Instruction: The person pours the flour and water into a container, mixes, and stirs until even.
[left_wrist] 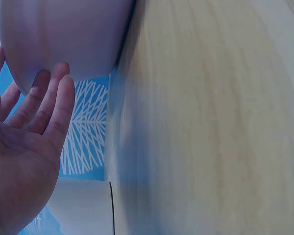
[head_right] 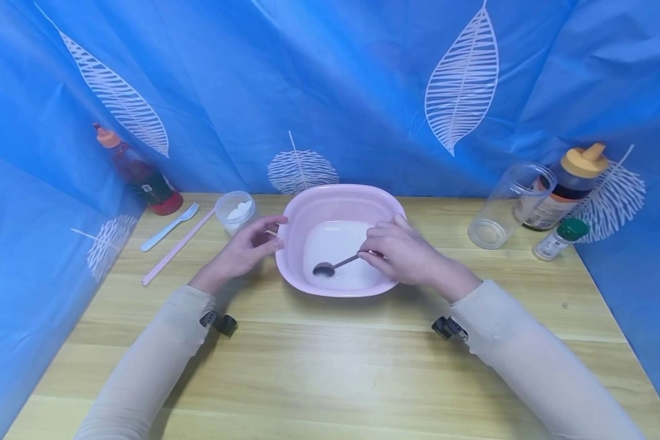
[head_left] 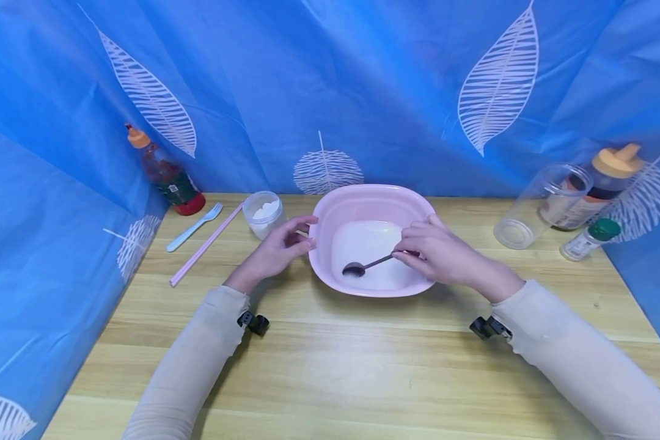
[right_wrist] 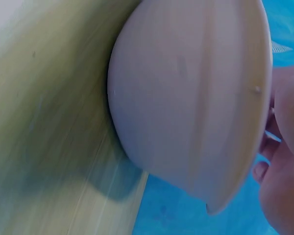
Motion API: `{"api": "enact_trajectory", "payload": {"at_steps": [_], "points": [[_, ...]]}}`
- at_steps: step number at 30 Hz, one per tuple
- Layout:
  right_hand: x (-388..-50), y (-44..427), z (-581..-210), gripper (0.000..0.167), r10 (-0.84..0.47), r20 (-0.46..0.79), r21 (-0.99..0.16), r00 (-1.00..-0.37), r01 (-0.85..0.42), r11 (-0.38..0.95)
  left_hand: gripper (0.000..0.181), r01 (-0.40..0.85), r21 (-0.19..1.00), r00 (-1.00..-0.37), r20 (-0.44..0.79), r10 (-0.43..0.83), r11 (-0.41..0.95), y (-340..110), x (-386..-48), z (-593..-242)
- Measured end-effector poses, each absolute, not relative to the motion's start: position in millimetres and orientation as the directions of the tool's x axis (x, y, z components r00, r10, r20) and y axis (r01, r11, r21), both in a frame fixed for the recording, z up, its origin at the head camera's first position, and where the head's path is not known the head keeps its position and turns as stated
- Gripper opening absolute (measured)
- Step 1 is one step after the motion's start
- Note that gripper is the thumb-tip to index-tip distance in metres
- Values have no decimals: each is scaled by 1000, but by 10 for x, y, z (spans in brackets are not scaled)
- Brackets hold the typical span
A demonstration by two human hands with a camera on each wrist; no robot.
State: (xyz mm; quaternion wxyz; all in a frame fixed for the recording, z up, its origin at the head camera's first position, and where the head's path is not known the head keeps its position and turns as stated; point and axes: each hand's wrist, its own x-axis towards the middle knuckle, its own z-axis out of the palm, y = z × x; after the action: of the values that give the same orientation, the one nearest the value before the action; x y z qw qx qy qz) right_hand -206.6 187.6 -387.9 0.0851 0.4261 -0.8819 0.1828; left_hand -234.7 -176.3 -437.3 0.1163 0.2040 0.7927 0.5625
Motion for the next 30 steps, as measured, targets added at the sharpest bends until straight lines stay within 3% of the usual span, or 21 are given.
{"api": "enact_trajectory", "payload": {"at_steps": [12,17,23,30], "points": [[-2138,1804,-3849,11,-530,281,-227,-800,-592,773,52,193,941,-893,51,448,278,-1755,-2354,-4398],[-2135,1920,-3789,14,-461,271,-201,-845,-518,831,53,187,940,-893,41,449,285,-1755,-2359,-4395],[-2096,2128,-3740,12,-452,284,-177,-846,-509,842,53,183,938,-891,33,452,293,-1759,-2369,-4394],[-2017,2237,-3694,7,-570,230,-216,-789,-612,761,52,185,940,-892,39,449,287,-1767,-2361,-4387]]}}
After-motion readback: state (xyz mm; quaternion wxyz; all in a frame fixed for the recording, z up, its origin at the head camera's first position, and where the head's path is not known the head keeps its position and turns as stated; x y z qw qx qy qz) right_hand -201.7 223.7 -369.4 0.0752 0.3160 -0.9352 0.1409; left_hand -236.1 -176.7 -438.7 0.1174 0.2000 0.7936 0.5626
